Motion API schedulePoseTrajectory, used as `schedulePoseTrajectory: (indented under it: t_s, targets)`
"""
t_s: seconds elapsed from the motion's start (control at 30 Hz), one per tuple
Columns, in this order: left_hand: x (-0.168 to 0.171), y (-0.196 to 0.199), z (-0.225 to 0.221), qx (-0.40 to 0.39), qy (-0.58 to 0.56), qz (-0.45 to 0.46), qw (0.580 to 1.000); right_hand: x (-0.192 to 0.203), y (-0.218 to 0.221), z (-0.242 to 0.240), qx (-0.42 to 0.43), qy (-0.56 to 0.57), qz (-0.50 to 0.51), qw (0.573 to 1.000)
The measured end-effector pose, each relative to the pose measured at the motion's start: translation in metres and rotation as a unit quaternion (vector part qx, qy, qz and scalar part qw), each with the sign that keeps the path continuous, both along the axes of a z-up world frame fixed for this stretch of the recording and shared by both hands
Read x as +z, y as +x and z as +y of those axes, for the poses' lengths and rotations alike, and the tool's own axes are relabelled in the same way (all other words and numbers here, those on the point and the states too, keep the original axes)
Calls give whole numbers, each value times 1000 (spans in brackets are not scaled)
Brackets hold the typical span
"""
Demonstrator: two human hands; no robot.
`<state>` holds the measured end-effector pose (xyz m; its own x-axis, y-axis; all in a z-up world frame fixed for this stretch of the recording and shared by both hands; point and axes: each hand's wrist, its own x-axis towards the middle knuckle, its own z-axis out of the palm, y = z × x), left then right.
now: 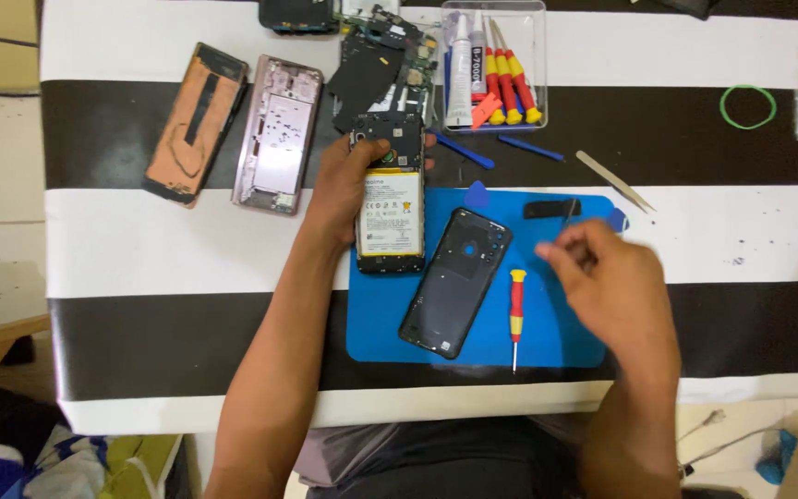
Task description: Repairing internal components of a smartphone using a screwdriver and tweezers
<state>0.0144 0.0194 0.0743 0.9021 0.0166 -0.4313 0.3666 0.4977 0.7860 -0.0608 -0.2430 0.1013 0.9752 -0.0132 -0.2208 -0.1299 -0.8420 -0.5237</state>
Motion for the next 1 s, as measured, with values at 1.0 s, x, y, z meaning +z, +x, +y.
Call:
schedulePoseTrajectory:
  t_s: [1.0]
  targets:
    - [14, -12, 0, -44, 42, -58, 996, -50, -18, -36, -150, 165, 67, 972]
